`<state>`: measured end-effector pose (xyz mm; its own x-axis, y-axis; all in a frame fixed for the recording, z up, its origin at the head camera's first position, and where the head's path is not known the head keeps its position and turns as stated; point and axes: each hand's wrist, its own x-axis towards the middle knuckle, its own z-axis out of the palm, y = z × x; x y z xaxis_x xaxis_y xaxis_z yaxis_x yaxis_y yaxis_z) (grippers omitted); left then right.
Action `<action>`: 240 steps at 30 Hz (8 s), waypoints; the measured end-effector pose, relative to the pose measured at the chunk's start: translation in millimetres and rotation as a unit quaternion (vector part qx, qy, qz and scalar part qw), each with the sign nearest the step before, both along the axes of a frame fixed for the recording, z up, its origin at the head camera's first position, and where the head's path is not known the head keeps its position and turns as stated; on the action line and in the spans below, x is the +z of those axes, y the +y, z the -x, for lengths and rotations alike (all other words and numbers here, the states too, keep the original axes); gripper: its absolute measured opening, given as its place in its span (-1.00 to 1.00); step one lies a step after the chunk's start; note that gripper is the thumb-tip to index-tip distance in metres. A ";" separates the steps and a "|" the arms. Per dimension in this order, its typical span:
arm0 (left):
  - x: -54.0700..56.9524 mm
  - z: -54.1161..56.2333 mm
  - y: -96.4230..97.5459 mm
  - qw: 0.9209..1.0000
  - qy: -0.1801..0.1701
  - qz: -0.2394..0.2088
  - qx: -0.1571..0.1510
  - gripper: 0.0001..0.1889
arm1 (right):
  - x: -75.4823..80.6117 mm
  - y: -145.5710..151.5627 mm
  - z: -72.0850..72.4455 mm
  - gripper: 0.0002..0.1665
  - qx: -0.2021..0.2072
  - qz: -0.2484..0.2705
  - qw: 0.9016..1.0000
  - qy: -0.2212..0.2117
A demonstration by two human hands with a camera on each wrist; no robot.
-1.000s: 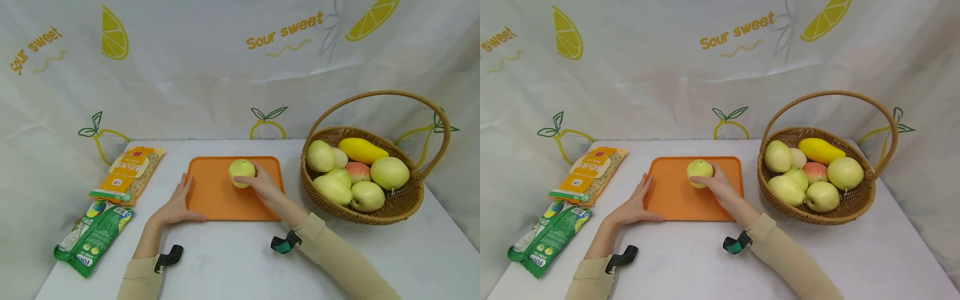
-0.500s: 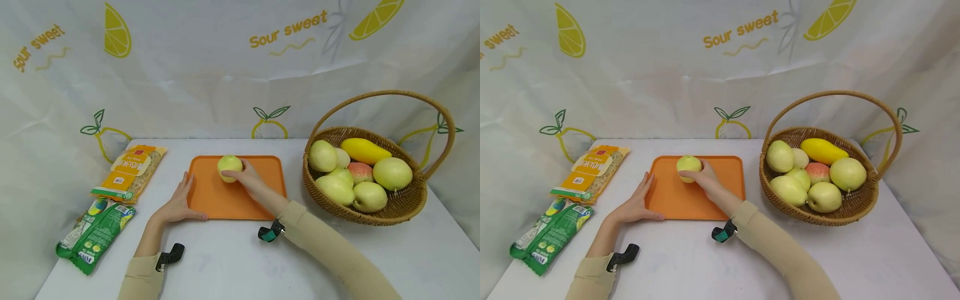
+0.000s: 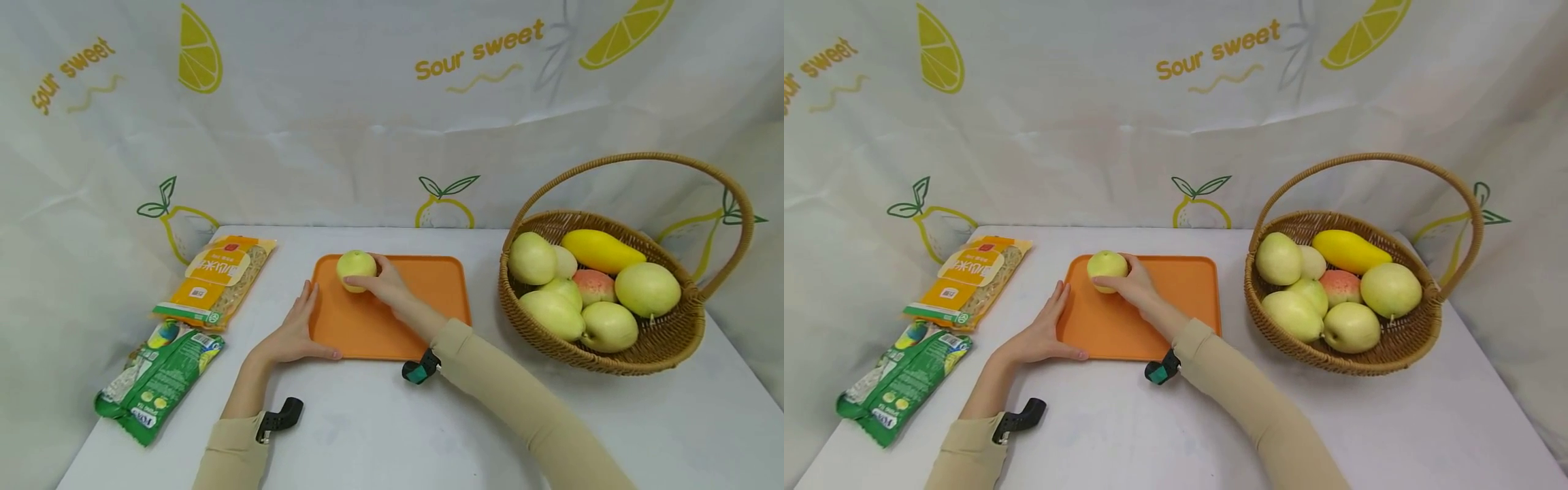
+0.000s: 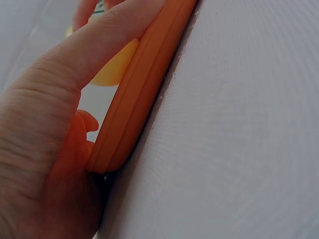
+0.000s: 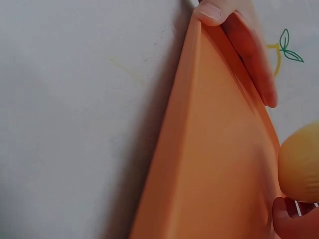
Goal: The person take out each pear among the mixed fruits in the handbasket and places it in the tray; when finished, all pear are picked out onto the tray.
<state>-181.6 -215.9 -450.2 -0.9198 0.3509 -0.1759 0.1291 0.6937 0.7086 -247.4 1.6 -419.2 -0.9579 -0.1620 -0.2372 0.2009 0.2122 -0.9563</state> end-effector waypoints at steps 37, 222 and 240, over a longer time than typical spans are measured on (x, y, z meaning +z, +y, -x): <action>-1.1 -0.1 -0.3 1.000 -0.005 -0.010 0.000 0.40 | -8.3 -37.8 18.1 -0.06 0.032 -0.048 0.996 0.071; -2.9 -3.7 -1.6 1.000 0.020 -0.010 -0.006 0.33 | 116.7 304.3 -98.7 -0.19 0.195 -0.243 0.948 0.059; -3.2 -2.8 -2.7 1.000 0.022 -0.013 -0.008 0.32 | 97.3 288.2 -107.0 -0.29 0.041 0.046 0.998 -0.006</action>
